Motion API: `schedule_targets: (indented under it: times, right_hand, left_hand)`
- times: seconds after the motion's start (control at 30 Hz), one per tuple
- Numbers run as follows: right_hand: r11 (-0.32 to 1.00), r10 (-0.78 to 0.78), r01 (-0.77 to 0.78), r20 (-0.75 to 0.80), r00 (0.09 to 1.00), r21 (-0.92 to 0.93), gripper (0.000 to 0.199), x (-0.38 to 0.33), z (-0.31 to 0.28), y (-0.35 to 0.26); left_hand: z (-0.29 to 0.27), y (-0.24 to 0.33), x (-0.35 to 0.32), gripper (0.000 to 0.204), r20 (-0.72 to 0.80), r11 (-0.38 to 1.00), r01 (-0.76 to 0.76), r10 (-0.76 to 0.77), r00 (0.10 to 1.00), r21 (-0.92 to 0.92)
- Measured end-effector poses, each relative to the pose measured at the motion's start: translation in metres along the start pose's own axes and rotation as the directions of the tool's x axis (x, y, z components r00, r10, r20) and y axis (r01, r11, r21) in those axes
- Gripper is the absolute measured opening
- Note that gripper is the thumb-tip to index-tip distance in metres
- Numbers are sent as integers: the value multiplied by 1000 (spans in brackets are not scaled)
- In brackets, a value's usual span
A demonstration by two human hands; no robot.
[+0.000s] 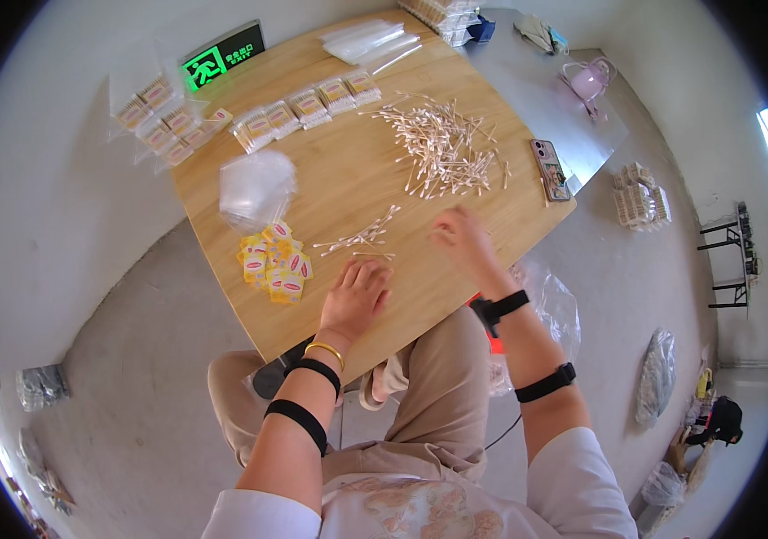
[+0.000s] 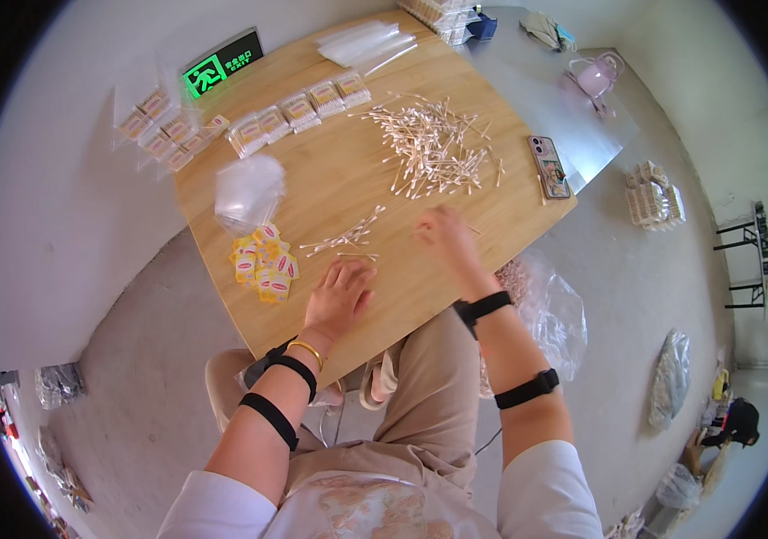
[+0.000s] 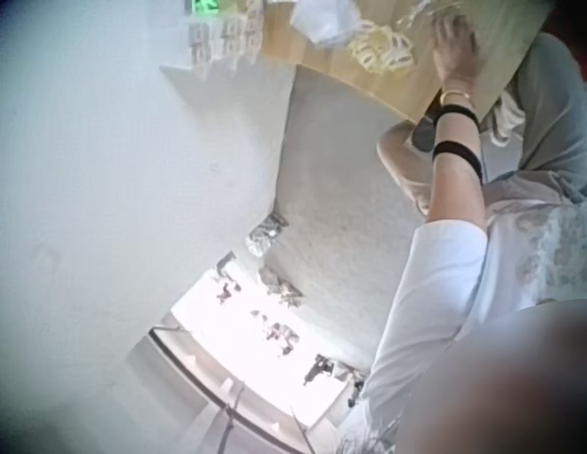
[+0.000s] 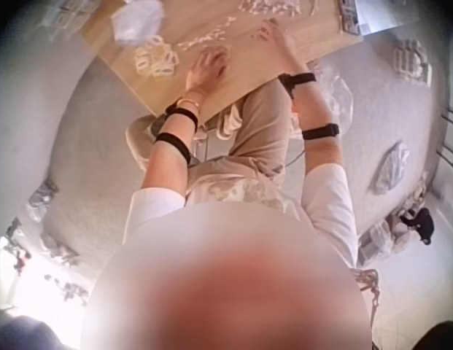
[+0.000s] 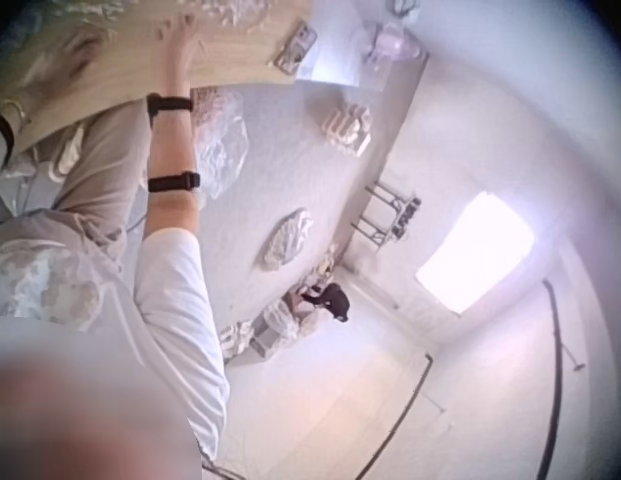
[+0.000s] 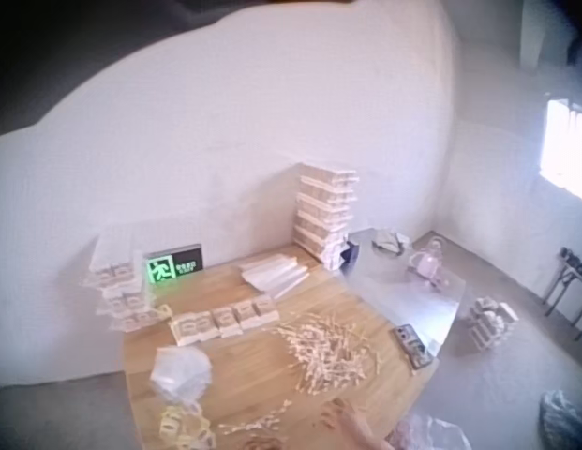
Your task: Sort and arrange cotton swabs into specific quantities or patterns.
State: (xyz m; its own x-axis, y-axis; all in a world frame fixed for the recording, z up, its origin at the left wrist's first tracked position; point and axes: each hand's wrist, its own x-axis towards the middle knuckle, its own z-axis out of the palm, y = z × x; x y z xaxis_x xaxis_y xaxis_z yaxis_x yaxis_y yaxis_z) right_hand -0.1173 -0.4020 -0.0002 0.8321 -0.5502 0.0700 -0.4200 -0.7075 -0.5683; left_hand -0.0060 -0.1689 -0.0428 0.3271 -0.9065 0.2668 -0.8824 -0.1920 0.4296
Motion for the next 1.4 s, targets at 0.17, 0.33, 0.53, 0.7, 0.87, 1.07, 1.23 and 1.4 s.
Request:
schedule_targets:
  times: [0.17,0.33,0.53,0.7,0.87,1.07,1.23,1.4]
  right_hand:
    - [968,-243,246,60,968,-47,44,15,42,-47]
    - [935,-284,292,68,956,-202,57,22,51,-32]
    - [953,-186,205,102,977,-222,61,-2,53,-40]
    - [944,-196,193,16,980,-269,61,-25,61,-40]
    - [977,-178,171,-44,983,-127,52,-27,50,-63]
    - [998,-58,57,-35,998,-35,13,-15,67,-98]
    - [988,129,-138,-125,984,-68,12,-11,97,-113]
    - [980,199,-201,-89,976,-12,9,-12,90,-107]
  left_hand:
    - [3,-3,-1,47,-33,1000,-22,23,999,17]
    - [-23,7,14,87,26,979,82,-88,996,186]
    - [-24,-20,31,124,243,932,145,-233,942,331]
    - [-20,-29,41,138,236,945,151,-224,946,289]
    - [-28,-29,36,138,222,960,158,-210,952,230]
    - [-43,-16,10,128,128,958,248,-267,955,147]
    - [-47,4,-26,117,115,930,355,-365,924,101]
    - [-52,7,-38,110,107,927,373,-375,921,44]
